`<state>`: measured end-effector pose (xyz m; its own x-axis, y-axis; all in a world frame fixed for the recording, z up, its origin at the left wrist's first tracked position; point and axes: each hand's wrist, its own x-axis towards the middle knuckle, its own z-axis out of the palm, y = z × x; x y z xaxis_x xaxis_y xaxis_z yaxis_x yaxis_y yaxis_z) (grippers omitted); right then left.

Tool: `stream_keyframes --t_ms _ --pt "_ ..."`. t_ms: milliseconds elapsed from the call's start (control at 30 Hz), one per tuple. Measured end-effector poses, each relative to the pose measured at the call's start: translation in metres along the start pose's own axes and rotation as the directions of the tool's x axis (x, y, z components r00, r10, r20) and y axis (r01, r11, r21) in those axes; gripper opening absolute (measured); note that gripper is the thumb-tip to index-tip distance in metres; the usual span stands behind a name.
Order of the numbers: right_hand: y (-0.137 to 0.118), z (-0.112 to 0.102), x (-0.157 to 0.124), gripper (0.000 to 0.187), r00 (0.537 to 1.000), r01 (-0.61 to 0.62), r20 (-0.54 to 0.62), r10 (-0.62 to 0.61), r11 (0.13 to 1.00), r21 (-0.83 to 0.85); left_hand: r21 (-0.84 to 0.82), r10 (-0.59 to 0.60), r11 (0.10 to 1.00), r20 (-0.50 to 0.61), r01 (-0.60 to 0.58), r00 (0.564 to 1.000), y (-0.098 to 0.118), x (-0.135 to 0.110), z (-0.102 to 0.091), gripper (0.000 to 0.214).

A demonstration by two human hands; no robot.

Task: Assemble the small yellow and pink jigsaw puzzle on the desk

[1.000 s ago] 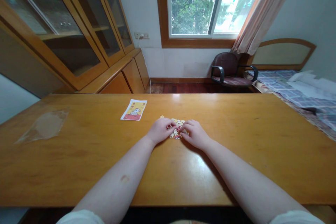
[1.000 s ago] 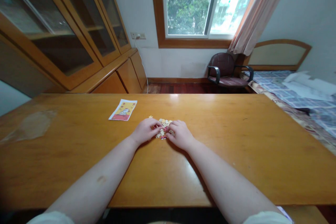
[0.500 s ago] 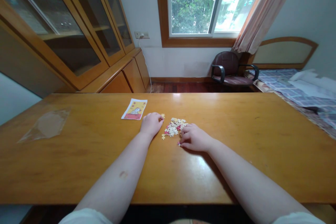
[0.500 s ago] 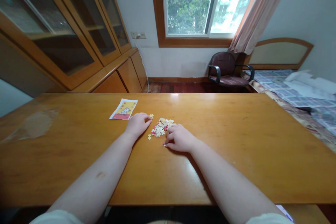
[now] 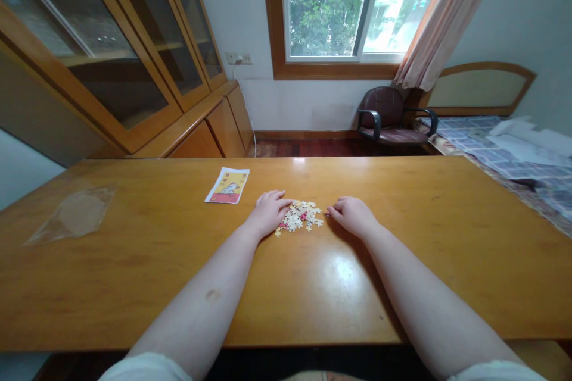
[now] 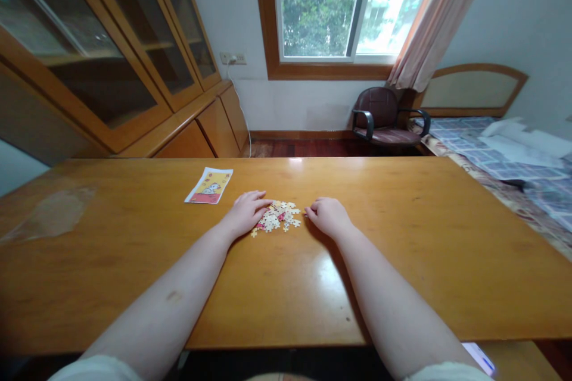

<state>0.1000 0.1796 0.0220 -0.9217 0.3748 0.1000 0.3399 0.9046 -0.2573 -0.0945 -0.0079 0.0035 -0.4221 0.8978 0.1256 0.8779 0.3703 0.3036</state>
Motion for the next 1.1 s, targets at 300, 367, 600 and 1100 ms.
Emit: stream_keyframes --t_ms 300,367,600,1100 --pt "-0.001 0.021 0.005 0.031 0.991 0.061 -0.123 -0.056 0.997 0.04 -0.011 0.006 1.0 -0.025 -0.007 1.0 0.001 0.001 -0.001 0.035" --pt "-0.003 0.025 0.004 0.038 0.99 0.098 -0.102 -0.094 0.995 0.035 -0.007 0.006 1.0 -0.017 -0.006 1.0 0.001 0.001 0.0 0.03" --pt "-0.002 0.03 0.005 0.029 0.993 0.029 -0.119 -0.023 0.998 0.049 -0.021 -0.033 0.999 -0.085 0.031 0.996 -0.001 0.002 -0.004 0.019" --pt "0.01 0.04 0.015 0.017 0.967 0.011 -0.255 0.014 0.995 0.096 -0.077 -0.141 0.989 -0.19 0.129 0.972 -0.009 0.003 -0.007 0.016"
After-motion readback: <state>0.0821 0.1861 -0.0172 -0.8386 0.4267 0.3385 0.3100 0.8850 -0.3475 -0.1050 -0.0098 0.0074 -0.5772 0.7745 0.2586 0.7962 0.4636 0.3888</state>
